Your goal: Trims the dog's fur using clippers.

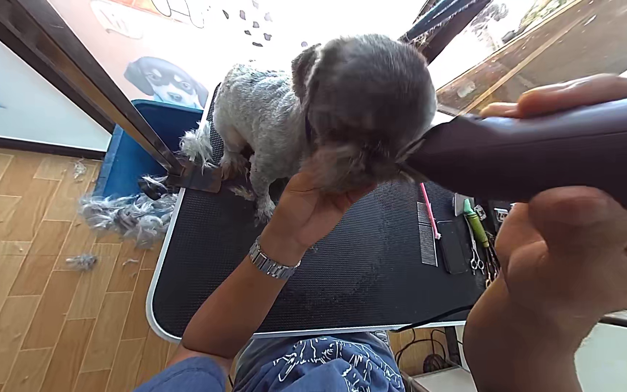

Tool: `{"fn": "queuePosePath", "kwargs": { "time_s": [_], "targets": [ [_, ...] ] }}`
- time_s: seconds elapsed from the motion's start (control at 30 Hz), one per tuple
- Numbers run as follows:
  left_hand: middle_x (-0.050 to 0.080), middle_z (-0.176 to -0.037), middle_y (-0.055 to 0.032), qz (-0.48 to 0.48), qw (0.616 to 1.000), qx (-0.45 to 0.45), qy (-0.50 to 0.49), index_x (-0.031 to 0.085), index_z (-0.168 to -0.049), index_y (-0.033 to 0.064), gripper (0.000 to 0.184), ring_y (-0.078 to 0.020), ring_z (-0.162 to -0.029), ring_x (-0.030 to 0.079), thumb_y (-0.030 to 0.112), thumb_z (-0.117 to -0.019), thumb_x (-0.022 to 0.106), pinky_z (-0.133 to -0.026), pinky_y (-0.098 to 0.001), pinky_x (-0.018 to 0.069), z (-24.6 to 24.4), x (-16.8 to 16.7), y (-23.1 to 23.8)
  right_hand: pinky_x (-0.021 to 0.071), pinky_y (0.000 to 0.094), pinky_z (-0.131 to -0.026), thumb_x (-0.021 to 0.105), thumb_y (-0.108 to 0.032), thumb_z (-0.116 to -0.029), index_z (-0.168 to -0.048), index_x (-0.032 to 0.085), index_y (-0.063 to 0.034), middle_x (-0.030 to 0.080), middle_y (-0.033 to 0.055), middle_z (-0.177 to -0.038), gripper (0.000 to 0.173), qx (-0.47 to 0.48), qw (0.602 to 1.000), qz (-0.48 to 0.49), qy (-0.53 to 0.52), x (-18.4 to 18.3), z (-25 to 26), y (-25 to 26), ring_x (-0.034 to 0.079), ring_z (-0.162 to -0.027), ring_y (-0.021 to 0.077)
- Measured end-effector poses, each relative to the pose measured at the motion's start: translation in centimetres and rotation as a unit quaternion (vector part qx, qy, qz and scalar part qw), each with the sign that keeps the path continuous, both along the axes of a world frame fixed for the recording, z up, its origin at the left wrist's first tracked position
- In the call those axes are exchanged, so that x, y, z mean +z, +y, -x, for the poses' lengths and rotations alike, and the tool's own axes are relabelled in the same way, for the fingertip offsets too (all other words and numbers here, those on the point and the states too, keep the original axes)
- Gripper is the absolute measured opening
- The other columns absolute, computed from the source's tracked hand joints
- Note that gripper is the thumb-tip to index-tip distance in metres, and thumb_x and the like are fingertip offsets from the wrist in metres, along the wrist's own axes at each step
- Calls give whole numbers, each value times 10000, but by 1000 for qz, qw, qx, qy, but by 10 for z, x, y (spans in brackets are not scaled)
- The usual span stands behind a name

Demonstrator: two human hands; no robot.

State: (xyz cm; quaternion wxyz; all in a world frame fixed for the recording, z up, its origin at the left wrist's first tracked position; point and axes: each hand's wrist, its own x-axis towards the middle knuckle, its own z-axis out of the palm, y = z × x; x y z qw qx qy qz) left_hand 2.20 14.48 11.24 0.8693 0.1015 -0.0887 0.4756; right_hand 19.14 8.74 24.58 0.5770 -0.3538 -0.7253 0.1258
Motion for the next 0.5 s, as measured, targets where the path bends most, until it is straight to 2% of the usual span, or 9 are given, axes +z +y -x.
{"fn": "queuePosePath", "kwargs": {
  "time_s": [0.1, 0.2, 0.3, 0.5],
  "targets": [
    [665, -1194, -139, -7, 1000, 4, -19, 624, -1241, 71, 279, -229, -1044, 700, 240, -1075, 476, -902, -358, 599, 7, 4, 2, 568, 488, -1017, 803, -169, -868, -1268, 477, 58, 659, 174, -1231, 564, -18, 1000, -22, -1, 1, -1, 1, 662, -1155, 344],
    [663, -1161, -138, 1, 1000, 28, -6, 621, -1223, 75, 287, -221, -992, 703, 249, -1082, 442, -867, -343, 605, 13, 7, 4, 583, 518, -1001, 808, -176, -877, -1269, 442, 57, 652, 201, -1220, 584, -27, 999, -19, 20, 4, -2, 4, 670, -1136, 383],
    [662, -1146, -140, 1, 999, 36, 1, 619, -1213, 82, 267, -228, -979, 701, 246, -1068, 466, -869, -360, 604, 18, 8, 6, 569, 536, -1018, 785, -139, -895, -1282, 409, 55, 629, 228, -1256, 574, -44, 998, -31, 38, 5, 1, 6, 653, -1166, 406],
    [674, -1136, -148, 5, 999, 36, -4, 637, -1197, 69, 256, -255, -996, 700, 223, -1033, 515, -896, -408, 596, 24, 8, 10, 581, 512, -997, 775, -82, -890, -1278, 397, 50, 631, 230, -1262, 558, -45, 996, -54, 50, 11, 14, 14, 652, -1173, 392]
  ]
}}
